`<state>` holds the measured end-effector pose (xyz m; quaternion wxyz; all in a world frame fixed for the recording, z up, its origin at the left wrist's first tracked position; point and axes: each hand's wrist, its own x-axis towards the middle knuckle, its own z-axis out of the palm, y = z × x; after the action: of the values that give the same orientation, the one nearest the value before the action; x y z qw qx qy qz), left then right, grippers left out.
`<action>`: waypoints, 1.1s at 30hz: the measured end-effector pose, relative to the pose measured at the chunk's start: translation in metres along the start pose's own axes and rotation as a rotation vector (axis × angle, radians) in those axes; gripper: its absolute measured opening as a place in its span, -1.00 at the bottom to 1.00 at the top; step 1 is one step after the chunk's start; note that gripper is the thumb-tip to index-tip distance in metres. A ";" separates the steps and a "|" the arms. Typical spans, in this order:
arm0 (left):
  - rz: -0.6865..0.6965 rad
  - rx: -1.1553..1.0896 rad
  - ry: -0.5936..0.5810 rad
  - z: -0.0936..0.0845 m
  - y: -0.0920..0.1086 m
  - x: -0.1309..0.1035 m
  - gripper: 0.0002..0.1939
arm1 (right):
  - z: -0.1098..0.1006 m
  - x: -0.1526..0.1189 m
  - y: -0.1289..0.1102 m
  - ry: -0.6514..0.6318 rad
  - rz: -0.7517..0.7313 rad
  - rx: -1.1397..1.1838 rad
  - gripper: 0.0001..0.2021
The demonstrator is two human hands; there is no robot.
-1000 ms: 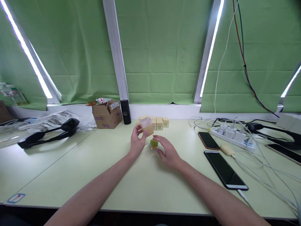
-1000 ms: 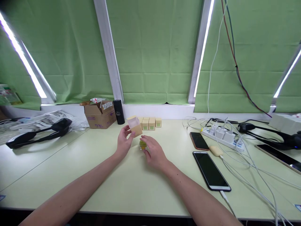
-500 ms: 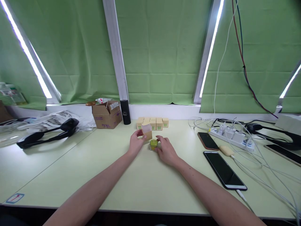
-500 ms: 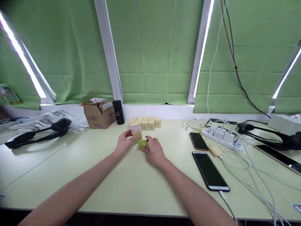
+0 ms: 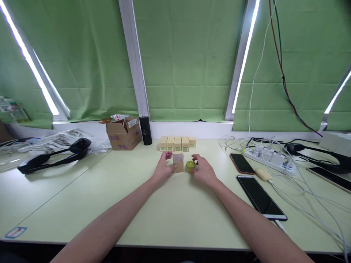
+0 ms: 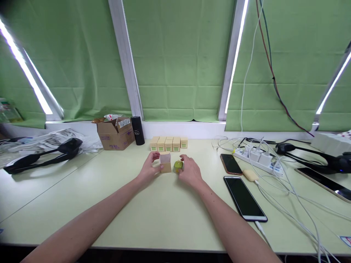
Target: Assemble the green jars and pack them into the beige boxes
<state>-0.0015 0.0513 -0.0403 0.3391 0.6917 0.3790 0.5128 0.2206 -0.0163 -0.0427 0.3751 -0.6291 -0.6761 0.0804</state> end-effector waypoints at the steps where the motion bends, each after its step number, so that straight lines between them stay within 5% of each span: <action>1: 0.060 0.005 0.020 -0.001 0.003 -0.001 -0.51 | 0.000 0.000 -0.001 -0.001 -0.010 0.003 -0.43; 5: 0.259 0.057 0.067 -0.005 0.015 -0.002 -0.76 | 0.002 -0.001 -0.001 -0.011 -0.013 -0.001 -0.47; 8: 0.262 0.130 0.054 -0.005 0.018 -0.001 -0.85 | 0.003 -0.001 0.001 -0.010 -0.001 0.002 -0.49; 21: 0.084 -0.034 -0.076 0.001 0.028 -0.008 -0.53 | -0.026 -0.005 -0.032 0.415 -0.206 0.505 -0.54; 29: 0.139 -0.094 -0.222 0.006 0.038 -0.017 -0.57 | -0.015 -0.016 -0.043 0.270 -0.306 0.568 -0.56; 33: 0.098 -0.150 -0.205 0.006 0.039 -0.016 -0.55 | -0.017 -0.015 -0.038 0.238 -0.288 0.481 -0.55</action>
<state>0.0078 0.0182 -0.0156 0.4013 0.7309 0.2688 0.4822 0.1992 -0.0432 -0.0147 0.5974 -0.4250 -0.6712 0.1100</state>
